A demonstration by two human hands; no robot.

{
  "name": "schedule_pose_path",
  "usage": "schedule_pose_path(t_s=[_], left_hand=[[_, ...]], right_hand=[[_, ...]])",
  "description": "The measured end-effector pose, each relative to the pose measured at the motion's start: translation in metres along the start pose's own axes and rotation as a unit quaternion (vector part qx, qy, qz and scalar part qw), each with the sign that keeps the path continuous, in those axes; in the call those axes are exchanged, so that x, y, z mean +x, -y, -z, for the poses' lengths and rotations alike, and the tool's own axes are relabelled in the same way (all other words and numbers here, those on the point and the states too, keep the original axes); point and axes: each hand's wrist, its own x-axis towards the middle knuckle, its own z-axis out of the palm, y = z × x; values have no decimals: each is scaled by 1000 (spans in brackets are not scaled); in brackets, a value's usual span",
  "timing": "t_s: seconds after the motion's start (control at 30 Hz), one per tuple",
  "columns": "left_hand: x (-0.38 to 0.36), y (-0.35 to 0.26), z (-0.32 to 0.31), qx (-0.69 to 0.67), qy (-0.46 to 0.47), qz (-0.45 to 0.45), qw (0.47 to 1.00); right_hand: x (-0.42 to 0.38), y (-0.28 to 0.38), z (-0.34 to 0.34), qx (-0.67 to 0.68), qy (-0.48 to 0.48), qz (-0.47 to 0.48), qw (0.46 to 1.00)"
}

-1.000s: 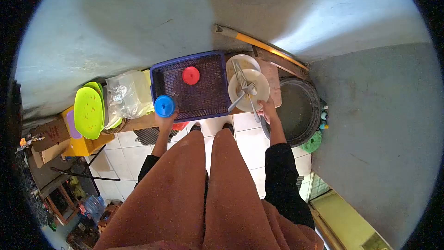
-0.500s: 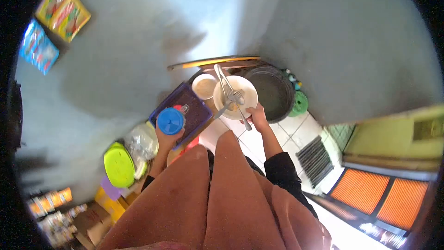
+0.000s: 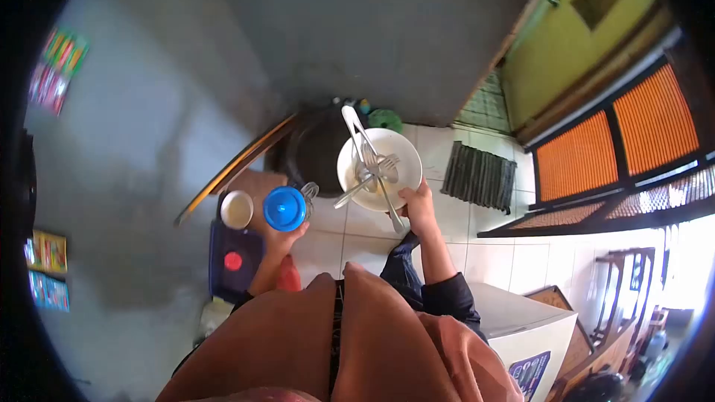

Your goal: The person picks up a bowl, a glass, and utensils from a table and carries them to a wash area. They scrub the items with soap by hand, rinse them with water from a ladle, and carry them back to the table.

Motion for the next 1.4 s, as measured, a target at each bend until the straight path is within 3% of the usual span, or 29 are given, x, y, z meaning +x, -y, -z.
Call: schedule_pose_path(t_s=[0.4, 0.5, 0.63, 0.7, 0.77, 0.83, 0.9, 0.93, 1.03, 1.17, 1.3, 1.4], left_hand=[[93, -52, -299, -14, 139, -32, 990], [120, -68, -343, 18, 184, -22, 983], [182, -45, -409, 6, 213, -55, 976], [210, -29, -436, 53, 234, 18, 971], [232, -34, -489, 35, 248, -29, 968], [269, -42, -527, 6, 263, -55, 963], [310, -54, -576, -20, 338, -1, 941], [329, -65, -597, 0, 367, -27, 930], [357, -64, -667, -44, 368, -110, 922], [393, -54, -738, -37, 321, -94, 942], [427, -47, -800, 12, 285, -96, 954], [464, -26, -837, 8, 249, -38, 968]], right_hand=[[43, 89, 244, 12, -183, 72, 980], [66, 116, 284, 35, -237, 90, 967], [129, 137, 344, 62, -279, 90, 954], [157, 146, 369, 39, -318, 79, 944], [176, 168, 397, 47, -330, 113, 936], [194, 198, 407, 34, -342, 74, 936], [222, 224, 426, 120, -327, 93, 933], [233, 236, 434, 132, -326, 93, 932], [265, 249, 469, 128, -342, 133, 922], [319, 286, 507, 114, -365, 107, 918], [392, 316, 569, 85, -333, 103, 933], [462, 354, 608, 55, -283, 97, 953]])
